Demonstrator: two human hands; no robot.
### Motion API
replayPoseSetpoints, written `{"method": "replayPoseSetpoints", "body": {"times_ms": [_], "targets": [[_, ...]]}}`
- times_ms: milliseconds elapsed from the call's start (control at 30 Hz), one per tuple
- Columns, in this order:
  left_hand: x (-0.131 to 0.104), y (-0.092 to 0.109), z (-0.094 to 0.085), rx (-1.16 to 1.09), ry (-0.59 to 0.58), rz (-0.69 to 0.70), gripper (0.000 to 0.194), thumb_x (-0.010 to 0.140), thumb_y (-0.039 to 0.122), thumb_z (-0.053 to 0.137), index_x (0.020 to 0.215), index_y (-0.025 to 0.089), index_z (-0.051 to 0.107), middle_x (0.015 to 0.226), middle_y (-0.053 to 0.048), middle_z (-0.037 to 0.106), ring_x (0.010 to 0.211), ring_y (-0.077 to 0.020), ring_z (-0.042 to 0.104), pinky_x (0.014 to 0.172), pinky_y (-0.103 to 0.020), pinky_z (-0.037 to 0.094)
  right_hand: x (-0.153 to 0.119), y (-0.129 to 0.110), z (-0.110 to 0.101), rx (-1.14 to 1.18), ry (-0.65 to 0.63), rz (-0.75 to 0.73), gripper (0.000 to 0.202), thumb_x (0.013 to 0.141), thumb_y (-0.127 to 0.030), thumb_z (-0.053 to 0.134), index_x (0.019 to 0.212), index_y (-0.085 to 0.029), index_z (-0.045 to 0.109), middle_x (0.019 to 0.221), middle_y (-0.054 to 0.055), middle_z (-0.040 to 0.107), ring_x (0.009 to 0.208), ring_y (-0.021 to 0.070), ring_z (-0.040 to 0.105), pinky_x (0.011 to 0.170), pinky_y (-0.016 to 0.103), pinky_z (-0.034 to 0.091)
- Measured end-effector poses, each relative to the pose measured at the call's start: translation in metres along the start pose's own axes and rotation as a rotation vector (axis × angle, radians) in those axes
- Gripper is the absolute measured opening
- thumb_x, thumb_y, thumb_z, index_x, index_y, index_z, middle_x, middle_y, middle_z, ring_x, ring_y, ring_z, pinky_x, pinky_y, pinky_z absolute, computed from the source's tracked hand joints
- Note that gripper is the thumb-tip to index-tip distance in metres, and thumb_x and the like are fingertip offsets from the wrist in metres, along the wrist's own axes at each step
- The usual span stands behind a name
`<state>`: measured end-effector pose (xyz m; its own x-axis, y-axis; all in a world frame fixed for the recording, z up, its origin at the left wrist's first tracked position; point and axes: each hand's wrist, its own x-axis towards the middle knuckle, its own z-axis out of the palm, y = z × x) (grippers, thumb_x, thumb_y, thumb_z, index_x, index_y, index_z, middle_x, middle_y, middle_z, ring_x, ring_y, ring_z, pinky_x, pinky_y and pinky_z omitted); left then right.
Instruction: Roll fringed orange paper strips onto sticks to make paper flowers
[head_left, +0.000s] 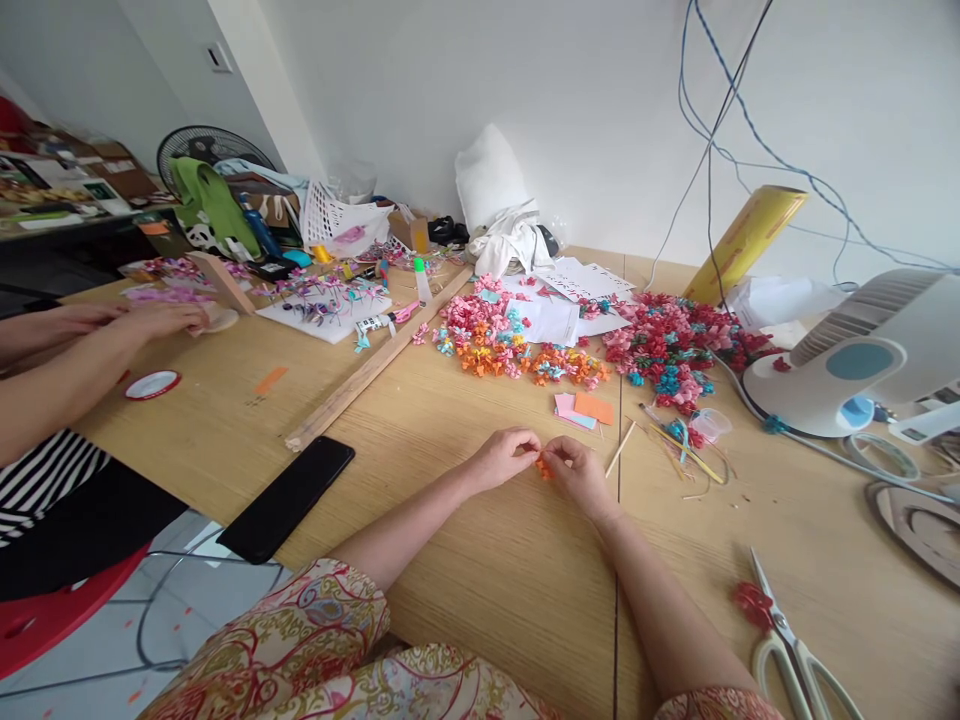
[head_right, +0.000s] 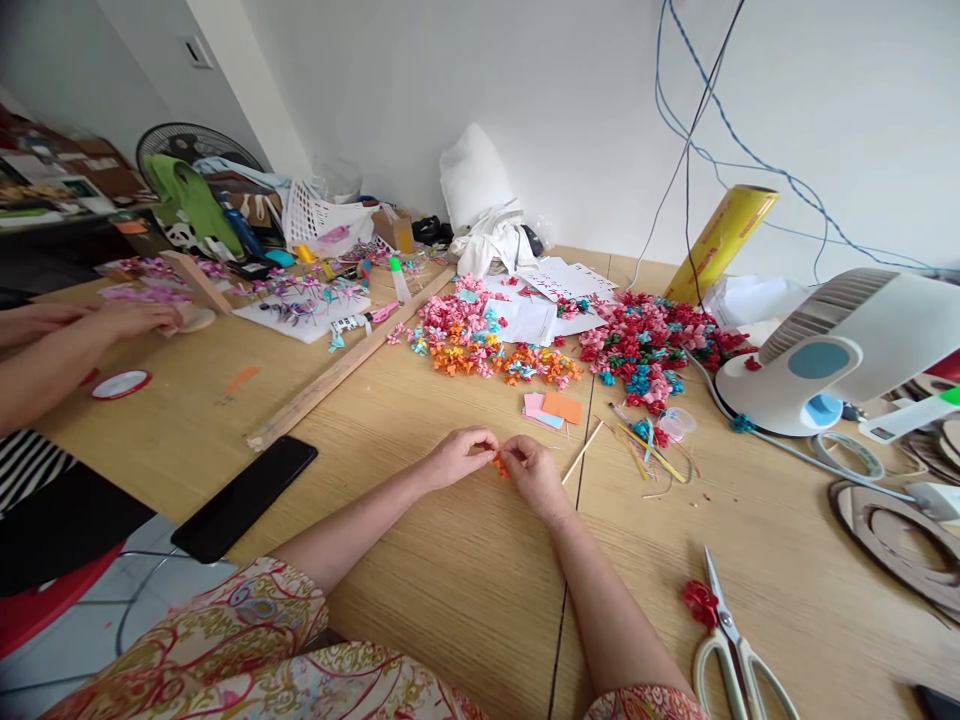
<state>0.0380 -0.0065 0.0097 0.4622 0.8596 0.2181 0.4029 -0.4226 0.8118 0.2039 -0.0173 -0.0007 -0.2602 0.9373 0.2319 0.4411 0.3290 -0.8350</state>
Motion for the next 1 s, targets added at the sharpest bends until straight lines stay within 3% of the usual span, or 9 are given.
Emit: {"method": "replayPoseSetpoints", "body": {"times_ms": [233,500,1000], "targets": [[0.000,0.002,-0.007,-0.179,-0.051,-0.104,0.012,0.077,0.024,0.049,0.078,0.014,0.056,0.074,0.000,0.057,0.071,-0.0111,0.051,0.066,-0.020,0.039,0.000,-0.002,0.000,0.073,-0.025,-0.014,0.010,0.075,-0.025,0.050,0.074,-0.017,0.056,0.068,0.001,0.061,0.062,0.0118,0.054,0.059,0.024,0.043],[0.000,-0.001,-0.004,-0.418,-0.077,-0.132,0.020,0.076,0.034,0.053,0.079,0.014,0.055,0.074,0.000,0.055,0.072,-0.0113,0.050,0.069,-0.021,0.038,0.000,0.002,0.000,0.082,-0.013,-0.042,0.009,0.075,-0.024,0.050,0.072,-0.018,0.055,0.067,0.000,0.058,0.062,0.0116,0.053,0.060,0.024,0.042],[-0.001,-0.001,-0.013,-0.702,-0.258,-0.203,0.018,0.072,0.030,0.058,0.078,0.013,0.056,0.074,-0.001,0.054,0.071,-0.0107,0.048,0.068,-0.022,0.035,-0.001,-0.003,-0.001,0.133,-0.034,-0.061,0.006,0.074,-0.024,0.054,0.075,-0.019,0.056,0.068,0.000,0.059,0.062,0.0119,0.054,0.060,0.024,0.044]]}}
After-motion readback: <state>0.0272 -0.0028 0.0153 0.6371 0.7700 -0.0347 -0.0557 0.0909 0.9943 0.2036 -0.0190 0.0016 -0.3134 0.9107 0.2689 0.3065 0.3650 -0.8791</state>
